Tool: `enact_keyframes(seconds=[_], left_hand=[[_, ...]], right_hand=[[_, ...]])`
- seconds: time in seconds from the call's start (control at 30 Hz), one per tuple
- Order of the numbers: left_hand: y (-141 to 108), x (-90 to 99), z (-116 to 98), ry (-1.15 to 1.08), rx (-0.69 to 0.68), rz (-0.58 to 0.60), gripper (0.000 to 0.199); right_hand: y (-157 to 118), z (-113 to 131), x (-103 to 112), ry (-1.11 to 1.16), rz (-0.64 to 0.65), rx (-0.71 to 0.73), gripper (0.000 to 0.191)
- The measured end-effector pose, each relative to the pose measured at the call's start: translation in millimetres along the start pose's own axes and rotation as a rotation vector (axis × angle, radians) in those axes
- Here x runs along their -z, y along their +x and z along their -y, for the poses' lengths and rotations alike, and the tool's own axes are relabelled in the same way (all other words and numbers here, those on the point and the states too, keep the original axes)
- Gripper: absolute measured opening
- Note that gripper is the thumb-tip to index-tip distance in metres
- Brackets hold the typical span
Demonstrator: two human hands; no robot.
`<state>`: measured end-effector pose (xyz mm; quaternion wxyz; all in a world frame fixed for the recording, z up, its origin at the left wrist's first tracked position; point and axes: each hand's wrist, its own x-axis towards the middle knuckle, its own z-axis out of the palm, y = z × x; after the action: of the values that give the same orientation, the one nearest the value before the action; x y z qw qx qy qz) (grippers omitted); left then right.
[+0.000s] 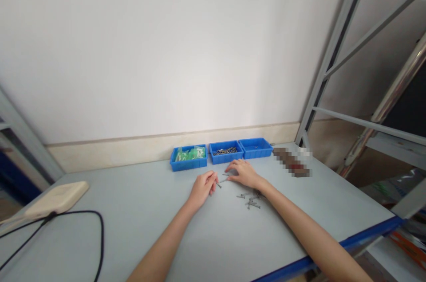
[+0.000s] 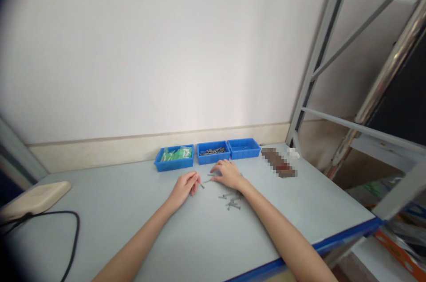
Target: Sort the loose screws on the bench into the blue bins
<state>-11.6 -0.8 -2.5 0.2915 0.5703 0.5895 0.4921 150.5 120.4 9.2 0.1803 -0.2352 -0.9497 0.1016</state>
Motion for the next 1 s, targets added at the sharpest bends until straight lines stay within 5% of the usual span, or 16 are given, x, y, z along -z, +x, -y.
enact_keyframes(seconds=[0.2, 0.5, 0.73, 1.0], left_hand=[[-1.0, -0.4, -2.2, 0.044, 0.004, 0.011, 0.037], [-4.2, -4.4, -1.5, 0.103, -0.006, 0.026, 0.029], [-5.5, -6.7, -13.2, -0.01, -0.037, 0.034, 0.03], [-4.3, -6.4, -11.2, 0.014, -0.033, 0.0, 0.032]], right_hand=[[-0.6, 3.8, -13.8, 0.062, -0.095, -0.094, 0.006], [-9.5, 22.5, 2.2, 0.398, -0.138, -0.011, 0.012], [-12.4, 33.0, 7.8, 0.427, -0.144, 0.017, 0.015], [-13.2, 25.7, 4.4, 0.503, 0.039, -0.01, 0.029]])
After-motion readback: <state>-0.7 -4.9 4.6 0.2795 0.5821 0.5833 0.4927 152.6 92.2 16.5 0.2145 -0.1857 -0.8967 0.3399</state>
